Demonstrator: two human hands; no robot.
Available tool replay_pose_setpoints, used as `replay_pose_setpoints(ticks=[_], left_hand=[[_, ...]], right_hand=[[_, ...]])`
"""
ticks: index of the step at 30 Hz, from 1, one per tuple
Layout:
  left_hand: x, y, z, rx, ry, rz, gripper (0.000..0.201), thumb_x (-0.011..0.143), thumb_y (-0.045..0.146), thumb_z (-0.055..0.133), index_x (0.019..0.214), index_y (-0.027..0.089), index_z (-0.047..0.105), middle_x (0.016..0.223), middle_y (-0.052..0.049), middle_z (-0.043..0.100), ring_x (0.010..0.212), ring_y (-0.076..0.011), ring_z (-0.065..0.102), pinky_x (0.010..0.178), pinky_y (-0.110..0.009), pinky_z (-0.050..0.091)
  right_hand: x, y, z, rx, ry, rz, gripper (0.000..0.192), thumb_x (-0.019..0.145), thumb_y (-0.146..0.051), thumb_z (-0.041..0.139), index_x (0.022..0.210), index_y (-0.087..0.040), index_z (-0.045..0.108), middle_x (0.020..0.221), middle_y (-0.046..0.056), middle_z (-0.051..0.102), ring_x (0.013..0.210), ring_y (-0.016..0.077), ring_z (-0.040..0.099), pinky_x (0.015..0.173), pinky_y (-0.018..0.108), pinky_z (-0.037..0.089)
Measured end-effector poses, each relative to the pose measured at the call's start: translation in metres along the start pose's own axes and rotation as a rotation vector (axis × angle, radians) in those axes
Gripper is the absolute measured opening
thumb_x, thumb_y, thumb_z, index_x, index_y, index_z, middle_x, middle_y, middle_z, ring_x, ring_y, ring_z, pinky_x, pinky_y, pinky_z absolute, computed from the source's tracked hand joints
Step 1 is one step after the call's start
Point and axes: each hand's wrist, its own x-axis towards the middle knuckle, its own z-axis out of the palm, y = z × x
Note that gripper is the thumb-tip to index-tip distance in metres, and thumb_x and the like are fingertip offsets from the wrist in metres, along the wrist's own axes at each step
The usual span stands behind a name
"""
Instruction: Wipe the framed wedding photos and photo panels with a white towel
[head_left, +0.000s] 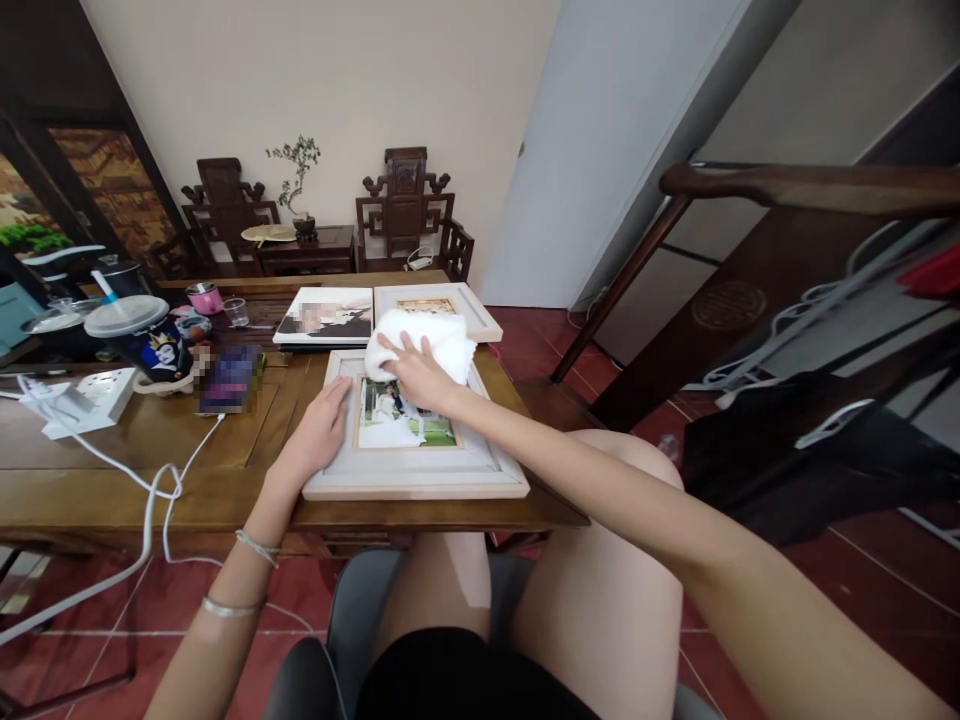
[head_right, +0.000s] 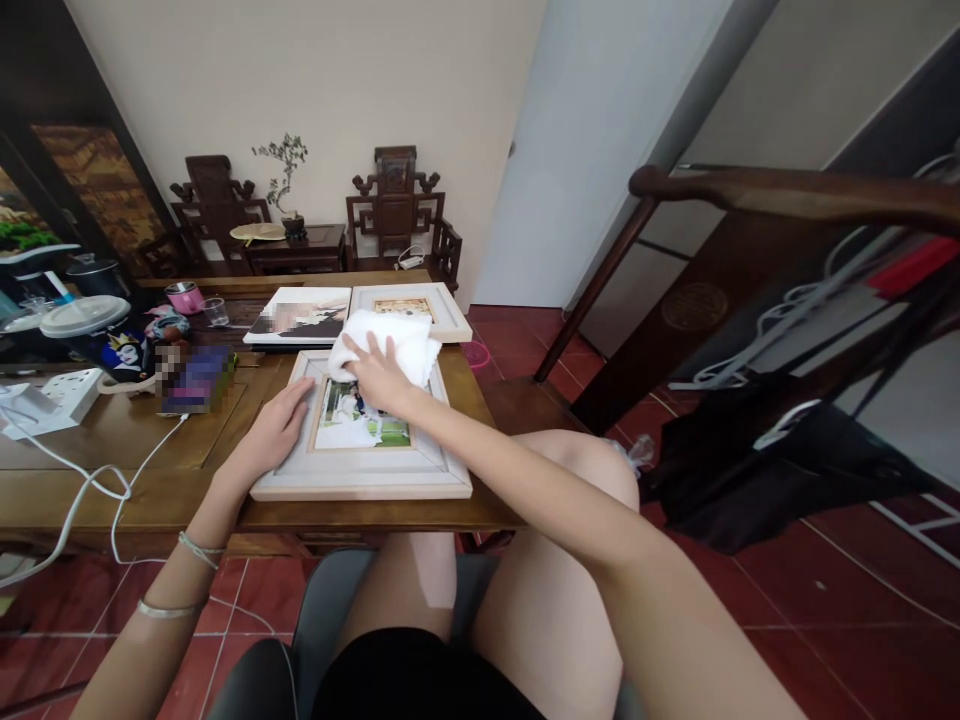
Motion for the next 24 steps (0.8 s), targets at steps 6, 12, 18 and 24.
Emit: replay_pose_setpoints(ticks=[6, 12, 18, 24], left_hand=[[0.000, -0.003, 0.000, -0.080, 0.133, 0.034, 0.052, 0.096, 0.027, 0.027, 0.146, 0.014, 0.027, 0.146, -0.016, 0.040, 0.135, -0.0223, 0.038, 0.113, -0.043, 0.027], [0.000, -0.001, 0.001, -0.045, 0.075, -0.012, 0.047, 0.095, 0.027, 0.029, 0.135, 0.009, 0.045, 0.140, -0.018, 0.048, 0.132, -0.0254, 0.043, 0.111, -0.045, 0.032], [-0.001, -0.001, 0.001, 0.032, -0.016, 0.002, 0.042, 0.092, 0.023, 0.034, 0.124, 0.009, 0.057, 0.135, -0.015, 0.054, 0.136, -0.0278, 0.037, 0.113, -0.049, 0.031], [0.000, -0.001, -0.001, 0.042, -0.026, 0.004, 0.040, 0.091, 0.021, 0.035, 0.121, 0.009, 0.060, 0.130, -0.015, 0.059, 0.136, -0.0274, 0.037, 0.113, -0.048, 0.031]], right_hand=[[-0.005, -0.046, -0.011, 0.076, -0.172, -0.164, 0.058, 0.072, 0.007, 0.040, 0.121, -0.016, 0.059, 0.154, 0.010, 0.027, 0.138, 0.0426, 0.022, 0.102, 0.068, 0.026], [-0.080, -0.063, -0.061, 0.226, -0.464, -0.358, 0.045, 0.075, 0.002, 0.042, 0.107, -0.015, 0.067, 0.106, 0.015, 0.068, 0.102, 0.0283, 0.062, 0.081, 0.034, 0.047], [-0.124, -0.039, -0.087, 0.121, -0.548, -0.110, 0.033, 0.073, 0.001, 0.041, 0.085, -0.015, 0.068, 0.088, 0.011, 0.067, 0.078, 0.0219, 0.064, 0.061, 0.026, 0.040], [-0.086, 0.008, -0.053, 0.014, -0.344, 0.065, 0.046, 0.071, 0.007, 0.041, 0.102, -0.013, 0.067, 0.126, 0.016, 0.059, 0.125, 0.0292, 0.047, 0.092, 0.034, 0.040]])
